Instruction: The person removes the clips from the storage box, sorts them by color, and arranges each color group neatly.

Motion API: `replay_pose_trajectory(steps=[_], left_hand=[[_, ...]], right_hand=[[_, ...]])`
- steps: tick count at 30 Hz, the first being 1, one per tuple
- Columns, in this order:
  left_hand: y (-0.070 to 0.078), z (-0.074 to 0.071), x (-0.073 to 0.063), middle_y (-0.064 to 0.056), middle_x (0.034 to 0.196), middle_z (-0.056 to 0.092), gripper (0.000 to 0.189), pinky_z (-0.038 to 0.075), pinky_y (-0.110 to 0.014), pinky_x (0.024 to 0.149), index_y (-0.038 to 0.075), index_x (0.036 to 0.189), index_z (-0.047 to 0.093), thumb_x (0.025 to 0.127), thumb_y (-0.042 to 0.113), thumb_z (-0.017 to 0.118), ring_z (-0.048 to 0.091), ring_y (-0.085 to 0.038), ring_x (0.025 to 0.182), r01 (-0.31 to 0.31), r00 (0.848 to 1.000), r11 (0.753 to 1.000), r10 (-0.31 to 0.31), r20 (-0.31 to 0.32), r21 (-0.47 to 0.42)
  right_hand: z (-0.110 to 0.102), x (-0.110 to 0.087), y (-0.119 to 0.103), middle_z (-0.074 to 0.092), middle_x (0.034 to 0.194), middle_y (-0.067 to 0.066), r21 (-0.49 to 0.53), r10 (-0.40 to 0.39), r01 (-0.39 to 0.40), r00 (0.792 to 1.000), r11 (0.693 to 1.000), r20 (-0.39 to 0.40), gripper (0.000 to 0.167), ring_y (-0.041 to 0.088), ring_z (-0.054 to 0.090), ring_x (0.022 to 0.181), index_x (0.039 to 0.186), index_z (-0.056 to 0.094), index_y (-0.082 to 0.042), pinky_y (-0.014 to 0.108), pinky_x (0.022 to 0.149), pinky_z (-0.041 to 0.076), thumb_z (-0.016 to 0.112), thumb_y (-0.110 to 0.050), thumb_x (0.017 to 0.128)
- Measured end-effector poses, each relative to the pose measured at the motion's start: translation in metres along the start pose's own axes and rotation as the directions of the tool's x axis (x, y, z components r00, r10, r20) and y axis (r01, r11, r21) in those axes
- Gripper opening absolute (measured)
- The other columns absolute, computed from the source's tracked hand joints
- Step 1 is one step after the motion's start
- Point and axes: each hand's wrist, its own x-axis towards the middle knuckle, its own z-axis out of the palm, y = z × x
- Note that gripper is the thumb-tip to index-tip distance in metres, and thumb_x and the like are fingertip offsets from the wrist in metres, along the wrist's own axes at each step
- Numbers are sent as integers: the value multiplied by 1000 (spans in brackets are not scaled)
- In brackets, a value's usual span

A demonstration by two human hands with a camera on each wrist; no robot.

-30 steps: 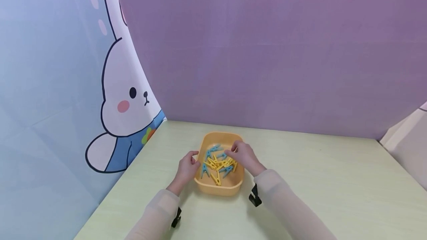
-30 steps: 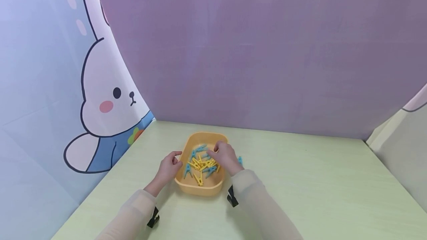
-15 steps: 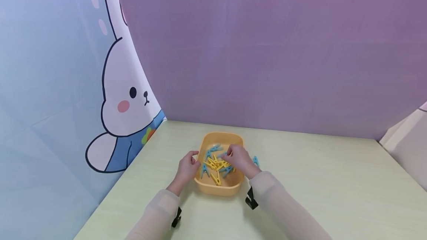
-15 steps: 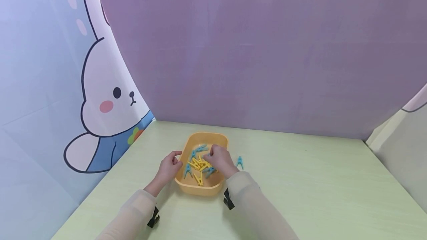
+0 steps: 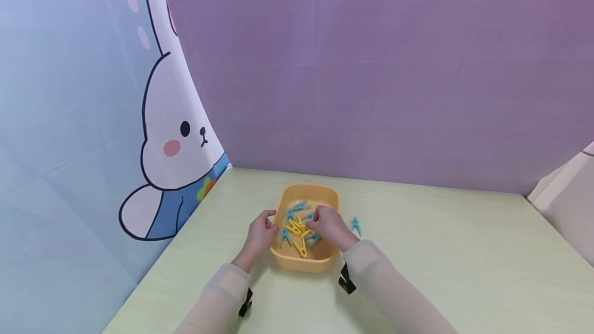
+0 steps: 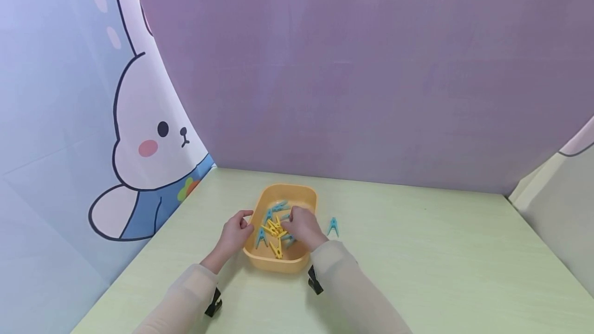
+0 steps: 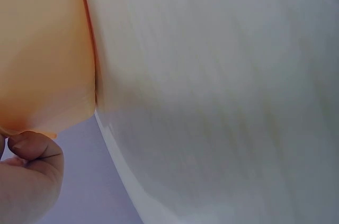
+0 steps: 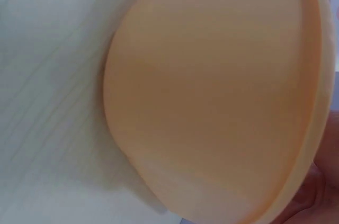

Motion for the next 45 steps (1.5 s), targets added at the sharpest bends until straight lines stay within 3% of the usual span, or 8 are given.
replay_pose_trajectory(steps=[9,15,22,30,45], left_hand=[[-1,-2,-1,-3,70,41,39,35,-24,49,-4,123,50,84,-1,54,40,-13,56,13,1000,1000,-13,-4,6],[-2,-1,0,-3,70,41,39,35,-24,49,-5,122,51,84,-2,54,40,-13,56,-3,1000,1000,3,-3,1],[-1,0,-1,-4,70,42,38,36,-24,49,-4,122,51,84,-1,54,41,-14,56,5,1000,1000,-5,-8,11],[1,1,0,-4,69,42,38,36,-24,49,-4,122,51,84,-1,54,41,-14,57,10,1000,1000,-9,-5,13],[-1,1,0,-3,68,41,39,35,-23,47,-4,122,52,83,-2,54,40,-12,54,-6,1000,1000,6,-12,13]], right_hand=[[13,2,-3,51,75,6,-67,79,-72,991,995,109,21,18,49,65,91,54,-2,29,55,43,67,-16,83],[16,-1,-5,57,88,9,-103,99,-88,988,991,116,48,18,51,65,124,47,6,30,59,44,65,-10,82],[22,-4,-8,54,79,7,-148,112,-94,986,985,120,26,20,49,65,104,57,2,29,56,41,66,-8,81],[27,-3,-6,50,74,5,-215,136,-106,983,971,126,13,18,47,62,94,57,-3,27,55,39,62,-10,84],[29,-5,-2,54,80,8,-242,25,1,994,970,105,43,21,47,67,111,53,1,32,62,42,69,1,71]])
